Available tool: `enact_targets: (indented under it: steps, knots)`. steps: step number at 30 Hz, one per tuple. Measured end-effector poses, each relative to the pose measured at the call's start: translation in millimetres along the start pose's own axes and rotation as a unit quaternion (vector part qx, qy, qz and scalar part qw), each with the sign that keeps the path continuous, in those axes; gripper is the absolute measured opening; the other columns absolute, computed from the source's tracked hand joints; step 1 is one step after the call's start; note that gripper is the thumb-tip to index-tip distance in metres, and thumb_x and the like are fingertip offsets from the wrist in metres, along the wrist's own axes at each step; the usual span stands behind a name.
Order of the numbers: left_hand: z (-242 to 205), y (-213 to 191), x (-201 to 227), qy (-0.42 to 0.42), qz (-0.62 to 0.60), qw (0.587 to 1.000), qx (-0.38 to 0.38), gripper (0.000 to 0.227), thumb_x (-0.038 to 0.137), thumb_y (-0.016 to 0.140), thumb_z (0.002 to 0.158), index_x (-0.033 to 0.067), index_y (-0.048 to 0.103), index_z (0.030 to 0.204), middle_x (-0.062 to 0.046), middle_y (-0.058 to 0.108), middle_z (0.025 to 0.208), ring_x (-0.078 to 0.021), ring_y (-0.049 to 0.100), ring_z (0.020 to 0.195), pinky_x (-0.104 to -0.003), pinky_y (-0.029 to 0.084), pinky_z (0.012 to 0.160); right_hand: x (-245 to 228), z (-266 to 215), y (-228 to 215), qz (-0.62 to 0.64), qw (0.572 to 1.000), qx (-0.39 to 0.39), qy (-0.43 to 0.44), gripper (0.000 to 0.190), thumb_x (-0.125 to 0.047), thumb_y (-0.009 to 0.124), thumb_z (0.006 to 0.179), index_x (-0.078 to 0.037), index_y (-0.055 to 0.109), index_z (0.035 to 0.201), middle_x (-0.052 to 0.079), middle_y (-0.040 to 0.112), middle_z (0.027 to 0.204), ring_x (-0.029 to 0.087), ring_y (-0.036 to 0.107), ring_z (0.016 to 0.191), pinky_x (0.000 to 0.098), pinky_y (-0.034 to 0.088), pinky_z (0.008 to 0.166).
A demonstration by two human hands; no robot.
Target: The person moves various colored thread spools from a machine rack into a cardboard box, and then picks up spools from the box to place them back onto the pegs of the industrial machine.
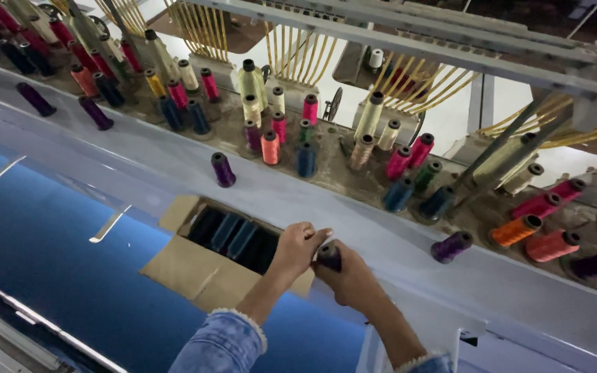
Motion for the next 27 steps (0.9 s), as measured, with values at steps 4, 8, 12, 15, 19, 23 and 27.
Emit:
enact_targets:
  steps: [4, 8, 12, 15, 19, 23, 27]
  knots:
    - [18.1, 3.2, -21.6, 0.142, 0.040, 0.988, 0.044, 0.054, 0.058, 0.063, 0.100, 0.0156, 0.039, 0.075, -0.002, 0.042, 0.061, -0.0139, 0.044, 0.058, -0.032, 0.038, 0.062, 18.3, 14.8, -18.7, 0.010, 0.999, 0.043, 0.023, 0.032, -0.039, 0.067, 0.094, -0.013, 0.057, 0.111, 0.014, 0.057, 0.089, 0.029, 0.050, 0.079, 0.0441, 0.043, 0.067]
    - [-45.2, 4.9, 25.7, 0.016, -0.125, 0.987, -0.095, 0.103, 0.082, 0.035, 0.097, -0.0031, 0.028, 0.154, -0.035, 0.025, 0.160, -0.0508, 0.021, 0.151, -0.061, 0.020, 0.121, 30.8, 48.1, -39.1, -0.036, 0.990, 0.139, -0.012, 0.052, -0.052, 0.065, 0.096, -0.010, 0.057, 0.126, 0.029, 0.064, 0.116, 0.048, 0.062, 0.117, 0.0583, 0.049, 0.093]
    - [-52.0, -4.8, -2.2, -0.063, 0.085, 0.994, -0.022, 0.081, 0.073, 0.023, 0.085, 0.0315, 0.042, 0.152, -0.003, 0.044, 0.159, -0.0357, 0.030, 0.151, -0.055, 0.027, 0.118, 36.2, 90.2, -46.5, -0.079, 0.980, 0.178, -0.029, 0.048, -0.052, 0.062, 0.095, -0.012, 0.052, 0.121, 0.011, 0.070, 0.103, 0.032, 0.069, 0.092, 0.0441, 0.048, 0.075]
    - [-43.5, -12.8, -47.6, -0.001, 0.149, 0.988, 0.041, 0.106, 0.087, 0.021, 0.071, 0.0263, 0.038, 0.156, -0.005, 0.041, 0.162, -0.0344, 0.020, 0.153, -0.065, 0.017, 0.117, 39.9, 110.2, -44.3, -0.035, 0.974, 0.214, -0.071, 0.037, -0.027, 0.072, 0.093, -0.021, 0.063, 0.128, 0.006, 0.068, 0.124, 0.028, 0.065, 0.109, 0.0454, 0.051, 0.087]
    - [-21.7, -12.5, -102.5, -0.034, 0.314, 0.945, 0.085, 0.074, 0.051, 0.050, 0.096, 0.0129, 0.028, 0.155, -0.011, 0.045, 0.151, -0.0369, 0.034, 0.144, -0.060, 0.024, 0.117, 35.1, 124.4, -41.0, -0.084, 0.976, 0.186, -0.078, 0.055, -0.027, 0.071, 0.095, -0.018, 0.051, 0.145, 0.014, 0.071, 0.120, 0.031, 0.068, 0.087, 0.0471, 0.053, 0.074]
    - [-9.2, -10.3, -108.4, -0.102, 0.417, 0.901, 0.056, 0.081, 0.024, 0.067, 0.100, 0.0121, 0.014, 0.159, -0.016, 0.058, 0.136, -0.0314, 0.046, 0.135, -0.047, 0.028, 0.119, 39.2, 134.4, -42.2, -0.003, 0.976, 0.188, -0.106, 0.083, -0.026, 0.077, 0.087, -0.017, 0.036, 0.158, 0.014, 0.052, 0.151, 0.030, 0.057, 0.133, 0.0430, 0.048, 0.109]
    - [5.4, -6.2, -133.1, -0.071, 0.493, 0.864, 0.073, 0.076, 0.019, 0.064, 0.098, 0.0095, 0.019, 0.159, -0.013, 0.069, 0.116, -0.0294, 0.063, 0.114, -0.044, 0.030, 0.119, 41.1, 69.9, -30.3, -0.019, 0.954, 0.269, -0.132, 0.079, 0.012, 0.056, 0.084, -0.012, 0.034, 0.156, 0.015, 0.043, 0.160, 0.037, 0.055, 0.134, 0.0411, 0.061, 0.086]
Point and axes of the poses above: each hand's wrist, its own z-axis towards the middle knuckle, its own y-axis out of the palm, x = y × z, the point moved 3 cm from there along z, towards the middle knuckle
